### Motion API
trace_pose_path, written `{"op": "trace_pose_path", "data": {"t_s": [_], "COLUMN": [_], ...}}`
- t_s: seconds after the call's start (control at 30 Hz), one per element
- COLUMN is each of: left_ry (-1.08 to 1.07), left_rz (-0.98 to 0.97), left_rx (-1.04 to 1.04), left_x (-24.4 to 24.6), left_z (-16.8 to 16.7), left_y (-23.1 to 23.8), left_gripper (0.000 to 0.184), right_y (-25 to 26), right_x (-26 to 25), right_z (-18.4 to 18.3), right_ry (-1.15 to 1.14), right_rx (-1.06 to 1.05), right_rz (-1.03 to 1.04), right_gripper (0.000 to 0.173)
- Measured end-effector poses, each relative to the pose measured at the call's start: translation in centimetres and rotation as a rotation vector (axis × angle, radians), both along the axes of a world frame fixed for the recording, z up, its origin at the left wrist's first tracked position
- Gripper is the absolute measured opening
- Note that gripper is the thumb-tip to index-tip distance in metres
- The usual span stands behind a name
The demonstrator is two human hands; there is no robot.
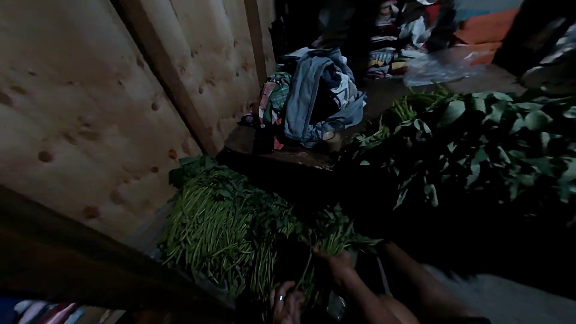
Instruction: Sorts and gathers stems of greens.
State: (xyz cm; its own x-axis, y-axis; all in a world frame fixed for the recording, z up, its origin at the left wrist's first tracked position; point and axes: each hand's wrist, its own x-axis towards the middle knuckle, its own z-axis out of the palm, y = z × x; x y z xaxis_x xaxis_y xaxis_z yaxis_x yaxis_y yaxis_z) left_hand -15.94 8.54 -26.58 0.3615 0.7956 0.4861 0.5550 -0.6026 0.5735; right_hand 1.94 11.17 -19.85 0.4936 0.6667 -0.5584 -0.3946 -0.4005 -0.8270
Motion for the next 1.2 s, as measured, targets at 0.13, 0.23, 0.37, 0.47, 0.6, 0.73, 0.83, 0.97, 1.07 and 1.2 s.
{"op": "trace_pose_path", "data": {"t_s": [0.13, 0.23, 0.37, 0.47, 0.6, 0.73, 0.83, 0.97, 1.07, 1.2], "left_ry": [0.017, -0.049, -0.102, -0.164, -0.254, -0.359, -0.447, -0.534, -0.743, -0.922], "left_rz": [0.056, 0.112, 0.101, 0.062, 0.083, 0.16, 0.179, 0.147, 0.091, 0.064], "left_rx": [-0.117, -0.217, -0.316, -0.37, -0.434, -0.441, -0.364, -0.183, -0.156, -0.278], "left_x": [-1.6, -1.4, 0.0, 1.0, 1.7, 1.8, 1.9, 1.9, 2.4, 2.1], "left_z": [0.5, 1.6, 2.6, 1.8, 1.9, 2.5, 3.0, 2.3, 2.6, 2.8], "left_y": [0.1, 0.5, 1.7, 2.4, 2.5, 2.5, 2.7, 3.3, 3.1, 2.9], "left_gripper": [0.011, 0.022, 0.034, 0.033, 0.021, 0.021, 0.019, 0.01, 0.011, 0.012], "right_y": [0.1, -0.1, -0.3, -0.4, -0.4, 0.0, 0.1, 0.0, 0.0, 0.1], "right_x": [0.5, 0.2, -0.4, -0.4, -0.4, -0.2, 0.3, 0.3, 0.3, 0.5], "right_z": [0.3, 0.8, 0.6, 0.5, 0.3, -0.1, -0.5, -0.2, -0.7, -0.5], "right_ry": [0.011, 0.017, 0.056, 0.068, 0.093, 0.052, -0.017, -0.051, -0.082, -0.072], "right_rx": [0.053, 0.048, 0.118, 0.126, 0.17, 0.082, -0.013, -0.059, -0.012, -0.04], "right_rz": [-0.07, 0.015, 0.131, 0.2, 0.216, 0.141, 0.127, 0.13, 0.131, 0.15], "right_gripper": [0.043, 0.046, 0.044, 0.044, 0.039, 0.042, 0.043, 0.041, 0.042, 0.044]}}
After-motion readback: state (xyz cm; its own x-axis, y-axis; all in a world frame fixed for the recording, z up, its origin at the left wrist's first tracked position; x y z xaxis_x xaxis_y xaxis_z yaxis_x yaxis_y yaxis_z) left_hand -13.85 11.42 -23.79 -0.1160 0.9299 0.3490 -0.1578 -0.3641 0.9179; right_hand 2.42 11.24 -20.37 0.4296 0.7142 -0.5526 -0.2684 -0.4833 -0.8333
